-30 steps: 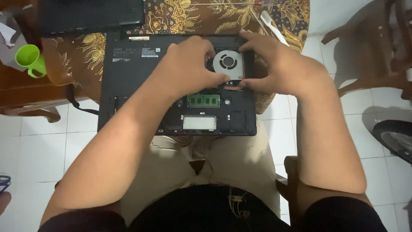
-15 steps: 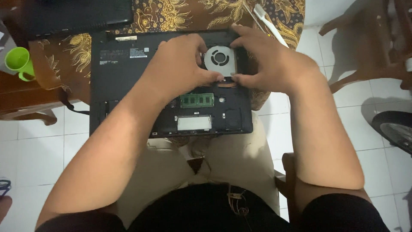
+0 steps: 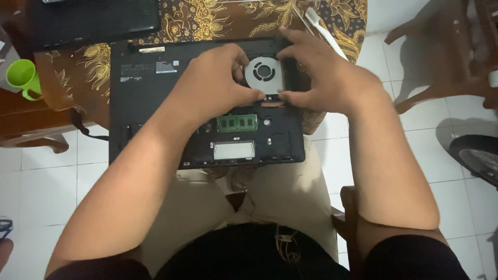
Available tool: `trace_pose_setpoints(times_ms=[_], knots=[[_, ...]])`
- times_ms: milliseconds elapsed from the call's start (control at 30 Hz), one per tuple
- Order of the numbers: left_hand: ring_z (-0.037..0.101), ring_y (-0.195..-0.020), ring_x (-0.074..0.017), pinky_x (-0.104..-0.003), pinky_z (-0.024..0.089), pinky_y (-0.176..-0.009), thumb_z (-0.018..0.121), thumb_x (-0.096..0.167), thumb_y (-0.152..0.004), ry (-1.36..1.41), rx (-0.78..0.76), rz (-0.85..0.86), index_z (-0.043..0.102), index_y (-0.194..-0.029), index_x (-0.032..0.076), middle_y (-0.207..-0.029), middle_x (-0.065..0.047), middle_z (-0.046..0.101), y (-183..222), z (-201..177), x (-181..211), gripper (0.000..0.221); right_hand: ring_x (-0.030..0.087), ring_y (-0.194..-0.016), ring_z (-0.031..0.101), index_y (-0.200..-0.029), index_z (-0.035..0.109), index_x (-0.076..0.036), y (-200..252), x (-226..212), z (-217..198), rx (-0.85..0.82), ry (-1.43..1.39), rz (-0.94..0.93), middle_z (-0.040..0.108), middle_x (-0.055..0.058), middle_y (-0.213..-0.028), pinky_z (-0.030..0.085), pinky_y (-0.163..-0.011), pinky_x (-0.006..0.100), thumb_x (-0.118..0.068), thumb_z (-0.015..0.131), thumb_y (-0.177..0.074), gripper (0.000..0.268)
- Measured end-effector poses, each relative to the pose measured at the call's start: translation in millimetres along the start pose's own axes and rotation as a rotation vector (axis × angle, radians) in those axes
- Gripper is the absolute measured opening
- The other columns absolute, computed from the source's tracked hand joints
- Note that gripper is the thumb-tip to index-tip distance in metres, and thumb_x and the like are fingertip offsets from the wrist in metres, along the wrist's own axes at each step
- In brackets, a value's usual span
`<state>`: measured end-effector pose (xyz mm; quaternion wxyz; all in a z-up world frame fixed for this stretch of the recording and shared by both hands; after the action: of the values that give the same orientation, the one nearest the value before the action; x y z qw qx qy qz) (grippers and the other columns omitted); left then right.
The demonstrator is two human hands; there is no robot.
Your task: Reassembling a laptop by installing the optical drive, RAM modules, and cooling fan into the chassis.
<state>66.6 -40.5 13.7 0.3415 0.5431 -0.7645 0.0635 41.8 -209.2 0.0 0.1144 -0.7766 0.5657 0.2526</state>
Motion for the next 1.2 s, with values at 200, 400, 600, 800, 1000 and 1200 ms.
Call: trace_pose_setpoints(times_ms=[200, 400, 600, 800, 1000, 1200], knots=[[0.065, -0.086, -0.0227, -0.041, 0.042, -0.081, 0.082, 0.041, -0.078, -0.061, 0.053, 0.049, 0.063, -0.117, 0.016, -0.097, 0.003, 0.069, 1.1, 0.9, 0.7, 0.05, 0.019, -0.154, 0.024, -0.142, 0.052, -0.017, 1.7, -7.8, -3.0, -0.018, -0.015, 0.032, 0.023, 0.001, -0.17, 0.032, -0.115, 0.044, -0.031, 0.075, -0.084, 0.064], [0.067, -0.08, -0.0256, -0.047, 0.045, -0.078, 0.075, 0.048, -0.092, -0.168, -0.078, 0.322, 0.063, -0.104, 0.012, -0.089, -0.001, 0.073, 83.5, 12.7, 37.6, 0.039, 0.035, -0.149, 0.03, -0.145, 0.046, -0.006, -3.8, -11.2, -3.2, 0.131, -0.005, -0.224, 0.031, 0.019, -0.163, 0.029, -0.116, 0.05, -0.038, 0.072, -0.09, 0.069], [0.068, -0.091, -0.0109, -0.031, 0.051, -0.076, 0.063, 0.057, -0.095, -0.143, -0.852, -0.085, 0.068, -0.103, 0.029, -0.1, 0.008, 0.072, 163.2, 92.5, -44.7, 0.029, 0.038, -0.146, 0.032, -0.151, 0.039, 0.003, -19.0, 7.8, 4.2, 0.214, -0.078, -0.212, 0.039, 0.024, -0.157, 0.025, -0.119, 0.051, -0.032, 0.042, -0.11, 0.054], [0.072, -0.08, -0.0312, -0.046, 0.059, -0.077, 0.063, 0.019, -0.095, 1.021, -0.24, -0.391, 0.063, -0.1, 0.007, -0.091, -0.017, 0.074, 160.3, 136.1, -175.0, 0.013, 0.044, -0.116, 0.054, -0.135, 0.059, 0.011, -14.5, -12.4, -8.9, 0.301, 0.03, -0.314, 0.061, 0.028, -0.122, 0.041, -0.097, 0.055, -0.02, 0.038, -0.112, 0.044], [0.072, -0.12, -0.0498, -0.057, 0.057, -0.106, 0.059, 0.022, -0.096, 1.513, 0.012, -0.332, 0.049, -0.104, 0.005, -0.114, -0.03, 0.068, 153.6, 120.5, -159.1, 0.021, 0.034, -0.082, 0.044, -0.087, 0.046, -0.003, -17.6, -19.5, -1.1, 0.2, 0.065, -0.042, 0.047, 0.016, -0.085, 0.035, -0.074, 0.047, -0.017, 0.046, -0.107, 0.024], [0.07, -0.12, -0.0474, -0.055, 0.054, -0.106, 0.053, 0.023, -0.101, 1.485, -0.027, -0.272, 0.055, -0.102, -0.008, -0.123, -0.04, 0.07, 151.8, 134.0, -163.3, 0.031, 0.045, -0.106, 0.061, -0.114, 0.066, 0.0, -17.4, -2.4, 14.3, 0.226, 0.068, 0.012, 0.066, 0.025, -0.107, 0.045, -0.091, 0.054, -0.022, 0.047, -0.109, 0.03]])
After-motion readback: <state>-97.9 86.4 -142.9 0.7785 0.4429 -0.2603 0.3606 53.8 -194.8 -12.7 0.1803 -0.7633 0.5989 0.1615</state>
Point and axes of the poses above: each hand's wrist, its own y-axis away from the middle knuckle, its own z-axis out of the palm, x = y × z, the point moved 9 cm from there along -y, towards the middle knuckle
